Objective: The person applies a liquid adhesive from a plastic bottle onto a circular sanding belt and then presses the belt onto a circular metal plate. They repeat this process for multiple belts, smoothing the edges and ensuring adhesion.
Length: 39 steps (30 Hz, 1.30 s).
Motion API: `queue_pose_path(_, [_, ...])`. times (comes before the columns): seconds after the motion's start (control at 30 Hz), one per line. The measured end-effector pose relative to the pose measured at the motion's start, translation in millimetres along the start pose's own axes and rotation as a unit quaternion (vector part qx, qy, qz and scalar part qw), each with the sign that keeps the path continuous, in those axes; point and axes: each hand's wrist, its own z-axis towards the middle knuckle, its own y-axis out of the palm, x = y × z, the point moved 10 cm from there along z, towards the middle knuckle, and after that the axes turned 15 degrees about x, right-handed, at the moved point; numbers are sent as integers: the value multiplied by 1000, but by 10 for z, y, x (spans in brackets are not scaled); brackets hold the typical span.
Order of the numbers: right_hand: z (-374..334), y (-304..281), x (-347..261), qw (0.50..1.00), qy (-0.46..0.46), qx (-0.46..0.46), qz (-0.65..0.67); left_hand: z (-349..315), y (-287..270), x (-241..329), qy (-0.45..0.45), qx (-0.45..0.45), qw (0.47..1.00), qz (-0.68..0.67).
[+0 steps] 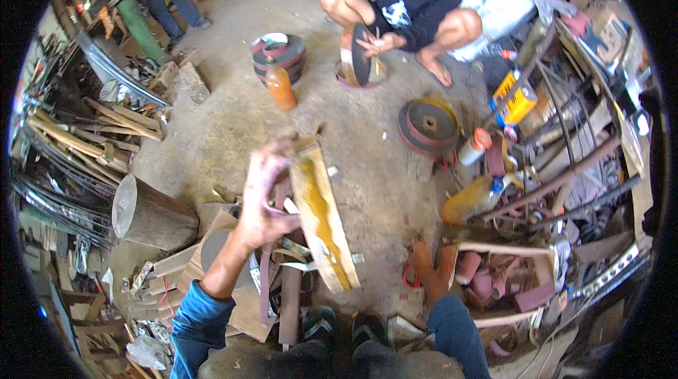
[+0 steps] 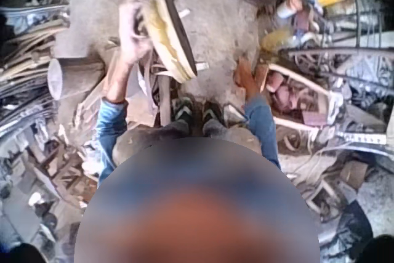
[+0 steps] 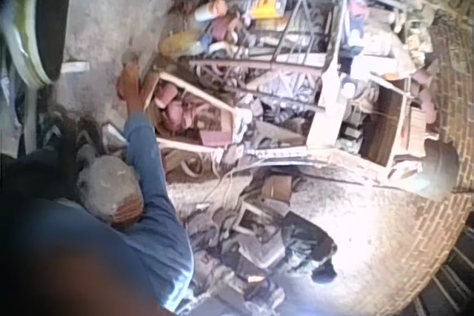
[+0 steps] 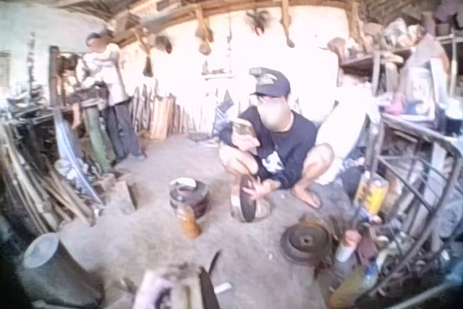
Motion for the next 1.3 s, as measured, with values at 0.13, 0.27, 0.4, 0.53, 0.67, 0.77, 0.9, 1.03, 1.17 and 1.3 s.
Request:
queue_pose_path(0.13, [308, -1484, -882, 956, -41, 116, 266, -62, 125, 195, 9, -37, 998, -50])
queue_pose_path(0.27, [287, -3245, -1866, 830, -37, 80, 550, -200, 272, 329, 3, -63, 991, -117])
queue_pose_path(0.4, [-146, -4601, -2714, 866, -207, 269, 368, -309, 367, 403, -14, -81, 985, -148])
queue_pose_path(0.53, [-502, -4839, -3326, 843, -376, 250, 291, -360, 380, 447, -39, -103, 981, -162])
queue_pose_path(0.67, [-732, -4826, -3459, 837, -421, 250, 243, -354, 357, 509, -27, -109, 980, -164])
queue_pose_path(0.77, [-839, -4728, -3501, 851, -432, 215, 206, -345, 350, 542, -14, -114, 981, -154])
queue_pose_path(0.9, [-866, -4699, -3526, 857, -430, 219, 183, -331, 313, 616, 7, -111, 982, -152])
queue_pose_path(1.03, [-841, -4753, -3510, 857, -417, 239, 184, -286, 261, 666, 18, -91, 982, -164])
queue_pose_path(1.17, [-795, -4792, -3489, 862, -401, 247, 186, -260, 225, 681, 27, -83, 983, -163])
queue_pose_path(1.3, [-805, -4842, -3530, 851, -414, 252, 201, -261, 228, 669, 31, -88, 982, -166])
